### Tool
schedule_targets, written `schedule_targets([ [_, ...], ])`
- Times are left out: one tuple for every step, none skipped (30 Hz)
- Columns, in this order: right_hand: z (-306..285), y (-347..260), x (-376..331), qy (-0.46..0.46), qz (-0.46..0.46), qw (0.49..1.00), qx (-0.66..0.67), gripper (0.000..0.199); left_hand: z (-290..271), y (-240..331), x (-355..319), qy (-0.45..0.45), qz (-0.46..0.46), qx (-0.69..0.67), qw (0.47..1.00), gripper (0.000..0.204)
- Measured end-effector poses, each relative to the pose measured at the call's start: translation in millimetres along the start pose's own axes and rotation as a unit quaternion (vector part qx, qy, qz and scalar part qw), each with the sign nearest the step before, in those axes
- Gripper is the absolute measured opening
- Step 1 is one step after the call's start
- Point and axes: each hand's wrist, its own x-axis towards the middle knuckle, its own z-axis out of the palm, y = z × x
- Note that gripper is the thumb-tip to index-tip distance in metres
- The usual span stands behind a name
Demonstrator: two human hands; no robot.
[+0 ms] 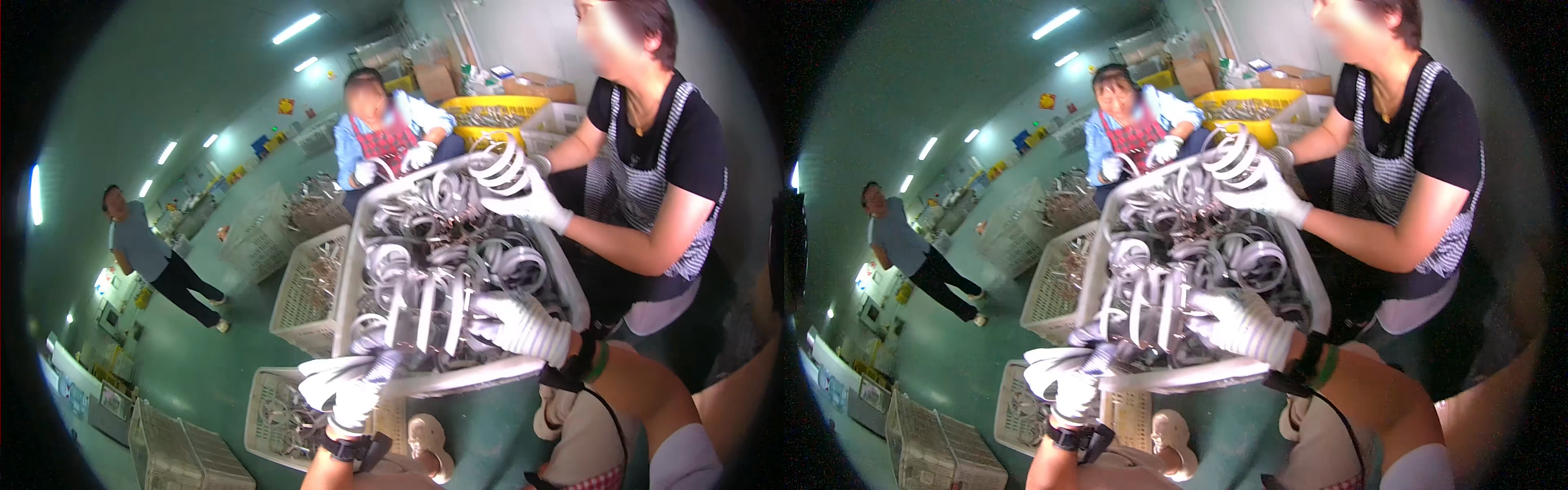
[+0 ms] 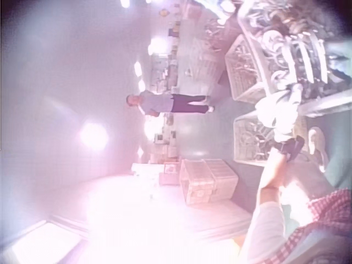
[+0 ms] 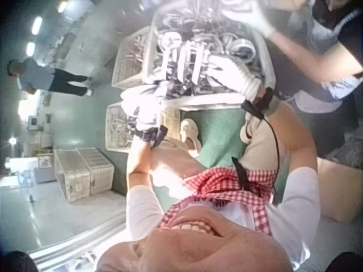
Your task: Sorting and inspecting circular metal rings from a large central bin into smaller plastic containers.
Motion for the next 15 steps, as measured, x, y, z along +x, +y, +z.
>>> schedule_targets([
  [1.8,-3.2,3.4,-0.027,0.019,0.999,0.023,0.023,-0.1,-1.6,-1.3,0.004,0.022,0.028,0.999,0.025],
  [2.5,-5.3,4.8,-0.057,0.037,0.997,0.047,0.023,-0.8,-4.1,-2.3,0.009,0.042,0.058,0.997,0.025],
  [3.1,-3.2,3.4,-0.042,0.036,0.997,0.062,0.025,-1.5,-5.3,1.1,0.014,0.064,0.088,0.994,0.025],
  [4.6,-6.8,3.8,-0.03,0.026,0.996,0.085,0.028,-5.0,4.7,-2.3,0.029,0.088,0.125,0.988,0.025],
  [4.1,-7.1,2.4,-0.02,0.022,0.996,0.084,0.028,-3.5,13.8,-1.9,0.001,0.074,0.135,0.988,0.024],
  [-9.3,-9.5,-6.1,-0.004,0.038,0.997,0.066,0.027,7.1,18.3,0.5,-0.048,0.055,0.13,0.989,0.024],
  [-22.9,-13.5,-9.5,-0.025,0.076,0.993,0.092,0.027,11.4,14.4,6.5,-0.058,0.062,0.124,0.989,0.024],
  [-16.8,-8.6,-6.3,-0.035,0.062,0.992,0.104,0.027,4.6,5.3,6.7,-0.031,0.061,0.105,0.992,0.019],
  [-10.0,-2.4,-5.1,-0.064,0.07,0.985,0.145,0.03,-1.4,-2.2,6.1,-0.006,0.059,0.085,0.995,0.014],
  [-2.3,3.6,-4.9,-0.093,0.08,0.975,0.185,0.033,-6.0,-8.6,3.9,0.009,0.058,0.092,0.994,0.014],
  [-0.5,7.1,-6.5,-0.092,0.088,0.975,0.183,0.031,-4.6,-11.5,8.3,0.03,0.085,0.09,0.992,0.011],
  [0.5,5.4,-5.2,-0.096,0.086,0.974,0.184,0.031,-6.0,-15.7,9.6,0.057,0.109,0.092,0.988,0.009],
  [0.2,1.6,-3.5,-0.1,0.122,0.949,0.272,0.029,-7.1,-19.8,9.7,0.084,0.13,0.094,0.983,0.006],
  [-1.0,-3.5,-1.5,-0.105,0.159,0.915,0.356,0.027,-8.4,-23.6,8.4,0.113,0.15,0.096,0.977,0.004],
  [-3.2,-16.4,8.5,-0.116,0.151,0.916,0.352,0.024,-15.3,-24.8,5.4,0.148,0.17,0.102,0.969,0.003],
])
